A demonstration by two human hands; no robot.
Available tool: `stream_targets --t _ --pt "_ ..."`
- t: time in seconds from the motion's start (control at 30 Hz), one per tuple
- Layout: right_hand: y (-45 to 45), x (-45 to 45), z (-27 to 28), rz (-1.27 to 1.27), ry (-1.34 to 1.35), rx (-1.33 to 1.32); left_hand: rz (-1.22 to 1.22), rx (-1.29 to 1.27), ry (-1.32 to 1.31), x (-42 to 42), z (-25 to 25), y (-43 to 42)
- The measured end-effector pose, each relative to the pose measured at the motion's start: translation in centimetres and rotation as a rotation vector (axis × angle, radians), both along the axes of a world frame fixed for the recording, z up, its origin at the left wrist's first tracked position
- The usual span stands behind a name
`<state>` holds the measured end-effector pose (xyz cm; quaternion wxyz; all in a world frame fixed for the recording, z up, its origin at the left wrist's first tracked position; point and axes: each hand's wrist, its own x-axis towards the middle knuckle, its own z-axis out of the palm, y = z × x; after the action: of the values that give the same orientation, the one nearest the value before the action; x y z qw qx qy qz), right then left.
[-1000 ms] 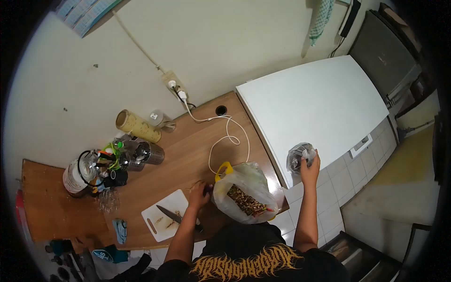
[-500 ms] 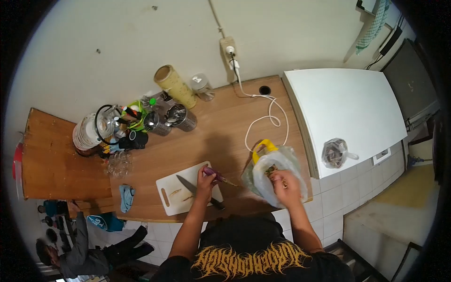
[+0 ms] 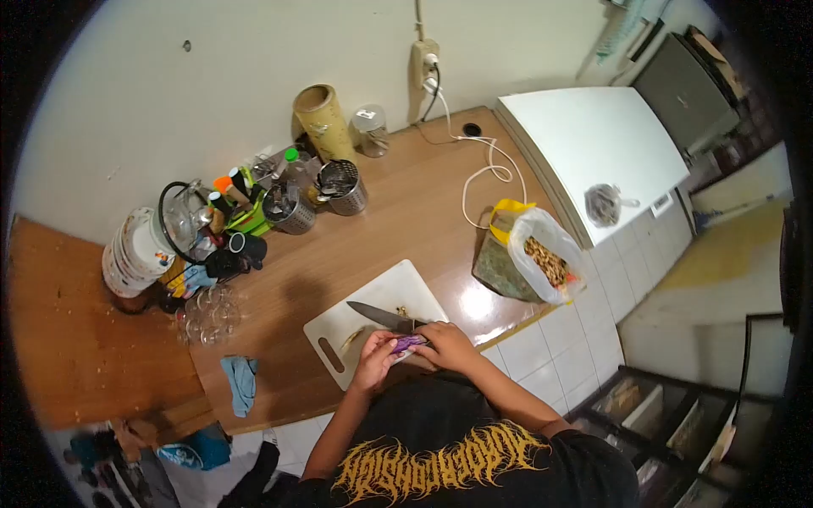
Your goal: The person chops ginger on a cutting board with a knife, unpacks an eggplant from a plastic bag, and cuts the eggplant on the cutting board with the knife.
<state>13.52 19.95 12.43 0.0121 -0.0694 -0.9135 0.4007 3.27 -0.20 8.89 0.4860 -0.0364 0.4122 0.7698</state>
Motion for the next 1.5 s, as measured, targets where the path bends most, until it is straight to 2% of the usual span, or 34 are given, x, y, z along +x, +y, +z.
stream_targets --t 0.03,0.13,0.17,0.23,0.27,0.3,0.37,0.4,0.57,0.6,0.63,0.77,0.93,1.13,1.23,1.27,1.3,1.33,1.4,1.5 --pt "-0.5 0.2 0.3 -0.027 -0.009 0.01 -0.027 0.01 -0.009 -0.4 -0.1 -0.7" --pt "-1.7 1.3 0.7 0.019 -0.008 -0.061 -0.366 -0.133 0.41 -2.2 0.3 -2.3" --pt "-2.1 1.8 0.5 -0.009 -0.017 -0.055 -0.392 -0.119 0.402 -2.5 0.8 -2.3" --pt "-2.6 1.9 1.1 0.041 0.0 -0.089 -0.685 -0.205 0.69 -2.7 1.6 -2.1" --pt "-3.0 2.2 1.4 0.043 0.009 -0.13 -0.673 -0.154 0.886 -2.5 1.8 -1.8" --pt "-3.4 2.4 1.8 0.024 0.0 -0.128 -0.69 -0.141 0.879 -2.4 3.0 -1.3" --pt "-4.2 2.6 2.4 0.004 -0.042 -0.255 -0.96 -0.29 1.111 -2.2 5.5 -0.4" --pt "-4.4 2.7 2.6 -0.004 0.017 -0.205 -0.87 -0.302 1.183 -1.7 5.4 -0.3" --pt "-5.6 3.0 3.4 -0.151 0.077 -0.203 -0.688 -0.301 1.179 -0.5 6.3 0.1" --pt "-5.8 3.1 3.0 -0.165 0.101 -0.078 -0.64 -0.288 1.148 -0.1 6.5 0.2" --pt "-6.0 3.2 2.6 -0.177 0.124 0.048 -0.643 -0.284 1.146 0.3 6.5 0.1" --pt "-6.4 3.3 2.2 -0.242 0.162 0.055 -0.618 -0.351 1.137 0.8 6.4 0.5" --pt "-6.7 3.9 4.9 -0.341 0.092 0.222 -0.656 -0.313 1.026 1.0 7.3 1.1" --pt "-4.7 5.1 3.0 -0.348 0.1 0.151 -0.672 -0.281 1.028 1.7 7.7 2.7" --pt "-3.8 5.7 4.0 -0.347 0.063 0.117 -0.716 -0.294 1.122 1.9 7.8 3.8" --pt "-3.5 6.0 4.5 -0.354 0.062 0.117 -0.699 -0.316 1.234 2.1 7.8 4.2" --pt "-3.2 6.0 6.6 -0.331 0.028 0.133 -0.681 -0.337 1.346 2.3 7.9 4.4" --pt "-3.0 6.3 7.7 -0.31 -0.007 0.147 -0.691 -0.332 1.347 2.5 8.2 4.9" --pt "-2.6 6.7 6.8 -0.37 -0.024 0.119 -0.74 -0.506 1.514 3.0 8.8 6.2" --pt "-1.3 7.0 4.4 -0.478 0.029 0.12 -0.674 -0.469 1.642 3.8 9.1 8.1"
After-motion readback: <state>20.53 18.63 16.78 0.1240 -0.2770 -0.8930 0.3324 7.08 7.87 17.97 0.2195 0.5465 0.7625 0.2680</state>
